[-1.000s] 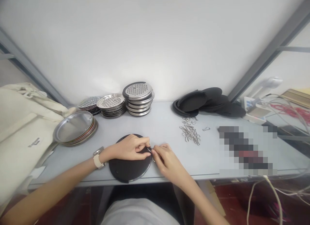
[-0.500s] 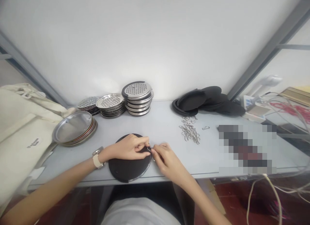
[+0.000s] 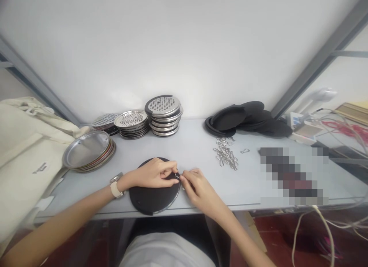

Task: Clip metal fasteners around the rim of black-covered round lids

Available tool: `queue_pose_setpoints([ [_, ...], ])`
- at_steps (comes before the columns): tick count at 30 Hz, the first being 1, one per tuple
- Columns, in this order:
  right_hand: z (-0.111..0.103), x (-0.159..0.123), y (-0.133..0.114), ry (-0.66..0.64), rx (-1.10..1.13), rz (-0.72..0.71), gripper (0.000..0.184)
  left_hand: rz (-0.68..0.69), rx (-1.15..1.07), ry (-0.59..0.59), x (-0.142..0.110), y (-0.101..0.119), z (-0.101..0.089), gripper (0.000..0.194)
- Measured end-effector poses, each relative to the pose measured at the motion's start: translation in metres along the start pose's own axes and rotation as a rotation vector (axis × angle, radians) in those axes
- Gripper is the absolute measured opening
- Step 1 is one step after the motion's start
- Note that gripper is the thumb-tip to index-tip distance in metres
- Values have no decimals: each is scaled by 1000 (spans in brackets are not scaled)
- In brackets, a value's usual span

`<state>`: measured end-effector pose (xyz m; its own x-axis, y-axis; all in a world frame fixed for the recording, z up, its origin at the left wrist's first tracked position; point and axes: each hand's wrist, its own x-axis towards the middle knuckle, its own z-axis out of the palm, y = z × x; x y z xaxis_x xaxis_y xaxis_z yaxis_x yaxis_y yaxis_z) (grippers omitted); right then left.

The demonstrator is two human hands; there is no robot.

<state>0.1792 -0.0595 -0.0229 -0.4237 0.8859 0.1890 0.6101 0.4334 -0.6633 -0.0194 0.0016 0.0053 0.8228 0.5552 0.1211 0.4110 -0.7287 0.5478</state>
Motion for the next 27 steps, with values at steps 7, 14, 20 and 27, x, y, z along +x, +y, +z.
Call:
queue_pose_setpoints([
  [7,-2,-1,5,8,63,38,34,-13,21,6,0,0,1,16],
  [14,1,-1,3,15,3,8,32,-9,39,8,1,2,0,16],
  [20,4,0,0,25,-33,-22,30,-2,41,20,0,2,0,18],
  [27,4,0,0,27,-29,-23,30,17,32,20,0,1,0,17],
])
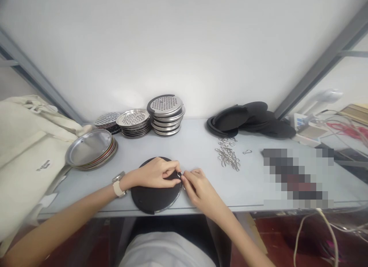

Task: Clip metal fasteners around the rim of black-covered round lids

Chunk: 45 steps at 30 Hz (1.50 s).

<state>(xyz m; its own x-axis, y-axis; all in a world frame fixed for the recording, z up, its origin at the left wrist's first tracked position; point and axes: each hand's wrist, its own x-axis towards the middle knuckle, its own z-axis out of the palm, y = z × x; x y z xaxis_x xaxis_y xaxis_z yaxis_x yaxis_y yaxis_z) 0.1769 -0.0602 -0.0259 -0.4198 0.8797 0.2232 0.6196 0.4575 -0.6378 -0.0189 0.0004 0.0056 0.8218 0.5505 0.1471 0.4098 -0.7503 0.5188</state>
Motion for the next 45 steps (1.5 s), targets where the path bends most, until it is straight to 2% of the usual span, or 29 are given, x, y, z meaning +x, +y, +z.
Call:
queue_pose_setpoints([
  [15,-6,-1,-2,-68,20,7,25,-22,-34,-18,0,-2,0,16],
  [45,-7,-2,-2,-76,14,7,25,-11,-32,-8,1,-2,1,17],
])
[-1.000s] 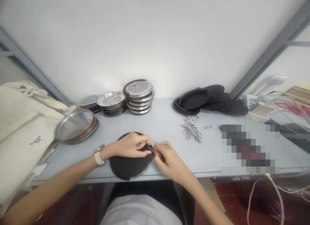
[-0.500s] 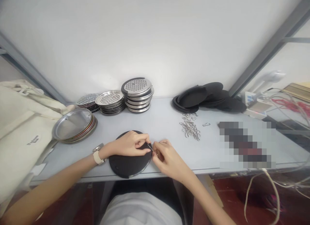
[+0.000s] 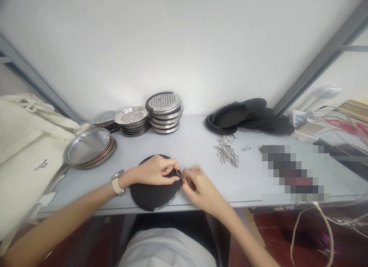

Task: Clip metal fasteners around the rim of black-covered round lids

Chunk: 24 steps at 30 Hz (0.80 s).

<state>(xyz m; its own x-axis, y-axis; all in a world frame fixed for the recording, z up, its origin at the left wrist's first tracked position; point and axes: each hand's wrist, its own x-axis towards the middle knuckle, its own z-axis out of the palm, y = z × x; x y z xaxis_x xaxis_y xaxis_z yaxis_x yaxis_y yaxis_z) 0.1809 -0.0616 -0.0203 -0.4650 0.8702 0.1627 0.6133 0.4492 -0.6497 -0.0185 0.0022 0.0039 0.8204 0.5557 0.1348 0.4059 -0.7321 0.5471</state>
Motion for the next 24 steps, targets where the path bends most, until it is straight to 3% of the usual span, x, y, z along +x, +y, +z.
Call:
queue_pose_setpoints([
  [8,0,2,0,27,7,-16,25,-5,0,3,-1,0,0,17],
  [24,2,-1,10,71,84,83,27,22,113,-25,0,1,-1,17],
])
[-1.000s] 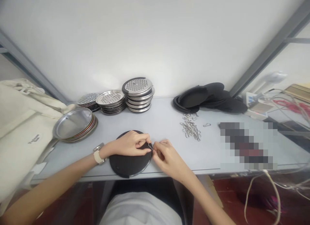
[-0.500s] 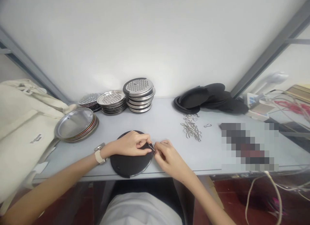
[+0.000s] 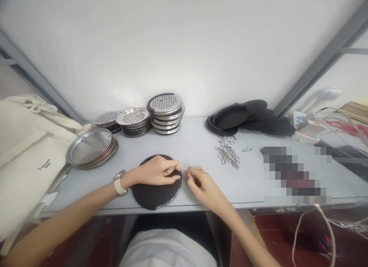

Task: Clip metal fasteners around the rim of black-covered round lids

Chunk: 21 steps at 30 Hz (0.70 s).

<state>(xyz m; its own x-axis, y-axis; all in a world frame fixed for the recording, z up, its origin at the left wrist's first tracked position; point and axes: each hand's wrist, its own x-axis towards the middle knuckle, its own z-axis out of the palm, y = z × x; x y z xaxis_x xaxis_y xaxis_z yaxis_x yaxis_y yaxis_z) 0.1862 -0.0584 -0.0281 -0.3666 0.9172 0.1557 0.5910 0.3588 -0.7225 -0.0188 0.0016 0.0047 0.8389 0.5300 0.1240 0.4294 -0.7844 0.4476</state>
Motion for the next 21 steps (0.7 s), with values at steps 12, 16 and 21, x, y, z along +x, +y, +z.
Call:
queue_pose_setpoints([
  [12,11,-2,-4,178,-127,-204,17,45,355,-17,-12,19,-12,42],
  [16,13,-3,-5,182,-175,-270,24,77,286,35,-34,27,-18,46],
  [21,15,-5,-4,173,-214,-299,31,-47,156,-2,-78,35,-28,76],
])
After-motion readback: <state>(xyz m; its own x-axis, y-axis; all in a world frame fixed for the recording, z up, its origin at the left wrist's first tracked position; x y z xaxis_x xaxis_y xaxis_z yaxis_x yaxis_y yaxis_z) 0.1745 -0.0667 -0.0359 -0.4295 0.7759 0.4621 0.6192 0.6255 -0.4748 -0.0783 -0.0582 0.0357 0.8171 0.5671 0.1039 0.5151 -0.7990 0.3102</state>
